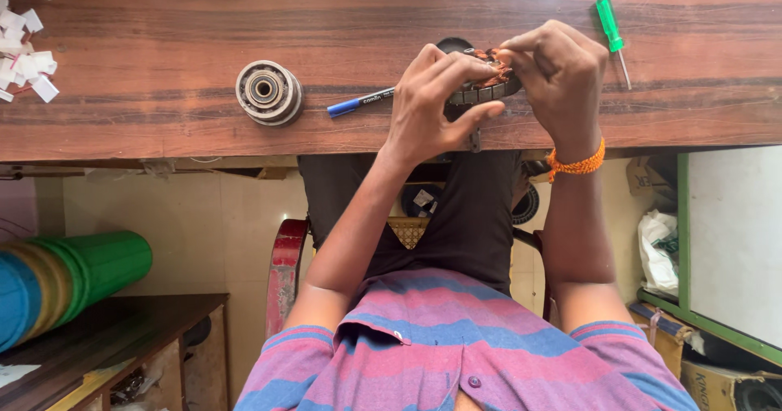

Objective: The person sits at a workbench and works on an electric motor armature, using both hands to press and seat small copper components into the slots around the armature one at a time, rotating the armature to reach each position. A bearing and a screwdriver rest on the bench nearby.

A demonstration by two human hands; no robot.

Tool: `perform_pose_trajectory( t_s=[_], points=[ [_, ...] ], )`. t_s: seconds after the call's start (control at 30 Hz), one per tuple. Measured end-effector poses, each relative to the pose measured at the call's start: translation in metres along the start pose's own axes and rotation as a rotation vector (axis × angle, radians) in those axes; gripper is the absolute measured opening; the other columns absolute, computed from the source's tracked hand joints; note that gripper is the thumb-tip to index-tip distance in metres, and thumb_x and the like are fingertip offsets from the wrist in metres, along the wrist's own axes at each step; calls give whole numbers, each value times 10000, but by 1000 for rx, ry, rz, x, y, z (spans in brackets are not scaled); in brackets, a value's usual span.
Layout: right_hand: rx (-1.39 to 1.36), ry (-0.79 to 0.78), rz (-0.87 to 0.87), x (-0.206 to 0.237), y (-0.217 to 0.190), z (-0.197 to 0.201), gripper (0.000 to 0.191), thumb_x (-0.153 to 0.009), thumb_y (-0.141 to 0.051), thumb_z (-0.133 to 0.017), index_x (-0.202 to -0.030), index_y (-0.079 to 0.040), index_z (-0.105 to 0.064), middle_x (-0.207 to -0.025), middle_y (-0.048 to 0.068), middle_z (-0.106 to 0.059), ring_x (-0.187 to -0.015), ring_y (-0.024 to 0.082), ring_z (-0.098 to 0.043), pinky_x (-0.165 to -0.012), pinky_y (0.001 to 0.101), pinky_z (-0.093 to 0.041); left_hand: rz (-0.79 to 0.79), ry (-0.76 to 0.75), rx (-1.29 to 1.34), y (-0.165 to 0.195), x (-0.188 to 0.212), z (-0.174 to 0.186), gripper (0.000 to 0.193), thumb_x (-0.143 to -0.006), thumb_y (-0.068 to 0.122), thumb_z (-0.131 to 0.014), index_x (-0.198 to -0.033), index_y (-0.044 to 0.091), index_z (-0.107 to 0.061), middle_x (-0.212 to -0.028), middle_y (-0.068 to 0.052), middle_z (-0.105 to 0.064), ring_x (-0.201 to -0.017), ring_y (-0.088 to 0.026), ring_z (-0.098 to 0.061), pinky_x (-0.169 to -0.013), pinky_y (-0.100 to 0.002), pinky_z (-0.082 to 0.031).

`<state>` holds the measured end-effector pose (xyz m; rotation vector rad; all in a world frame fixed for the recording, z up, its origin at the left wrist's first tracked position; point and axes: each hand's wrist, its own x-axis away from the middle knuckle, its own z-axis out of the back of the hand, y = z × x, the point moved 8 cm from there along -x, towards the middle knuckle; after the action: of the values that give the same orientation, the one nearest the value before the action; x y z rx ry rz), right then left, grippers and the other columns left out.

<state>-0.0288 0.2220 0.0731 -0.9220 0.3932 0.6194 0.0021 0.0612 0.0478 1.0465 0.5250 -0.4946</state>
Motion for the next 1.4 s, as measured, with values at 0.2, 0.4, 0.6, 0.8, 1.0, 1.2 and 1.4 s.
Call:
perform_pose_trajectory(
  t_s=[0.2,0.4,0.6,0.8,1.0,1.2,1.4],
  points=[
    [113,107,-4,-2,7,4,145,-995,-76,-859,-957,2,-743,-822,24,-618,-727,77,-517,-642,279,-382,374,-192,67,-29,-31,-21,437,-861,346,-752,-1231,139,-647,-727,-6,-748,-697,-126,-694,-657,-362,-526],
    [76,134,-176,10,11,7,285,-1050,-217,-871,-944,-14,-702,-702,-23,-514,-637,60,-417,-597,263,-294,382,-406,530,-52,-30,-35,174,-880,169,-653,-1017,78,-709,-879,6,-705,-687,-83,-593,-627,-303,-500],
    [-59,48,-278,41,-14,-6,255,-1061,-216,-813,-947,-27,-685,-726,-48,-534,-619,24,-432,-560,226,-315,153,-524,658,-60,-20,-23,131,-946,149,-684,-1050,70,-682,-1045,11,-637,-872,-97,-544,-814,-291,-489],
    [-183,47,-446,72,-9,-34,188,-1020,-76,-746,-909,1,-616,-663,-50,-461,-618,16,-377,-553,225,-294,80,-545,694,-54,-23,-21,225,-1011,275,-702,-1126,84,-672,-1090,15,-658,-993,-107,-602,-858,-291,-492],
    [-208,149,-440,97,15,-45,106,-1016,17,-650,-920,9,-609,-733,-38,-532,-657,22,-442,-582,238,-359,-196,-166,102,-19,-8,-10,514,-784,394,-866,-1201,156,-684,-1174,2,-631,-1101,-196,-611,-955,-377,-562],
    [-9,163,-277,86,10,3,114,-1034,-48,-800,-1004,23,-716,-777,18,-501,-685,77,-423,-611,269,-321,-139,-31,13,-20,5,-15,405,-839,272,-894,-1198,235,-710,-1123,54,-663,-1067,-176,-619,-896,-338,-578],
    [-30,145,-263,56,1,17,112,-1059,-44,-801,-1020,11,-711,-831,20,-561,-663,61,-442,-576,240,-312,-113,20,31,-17,7,-15,414,-818,283,-898,-1193,248,-726,-1073,65,-685,-977,-173,-596,-847,-323,-560]
  ],
)
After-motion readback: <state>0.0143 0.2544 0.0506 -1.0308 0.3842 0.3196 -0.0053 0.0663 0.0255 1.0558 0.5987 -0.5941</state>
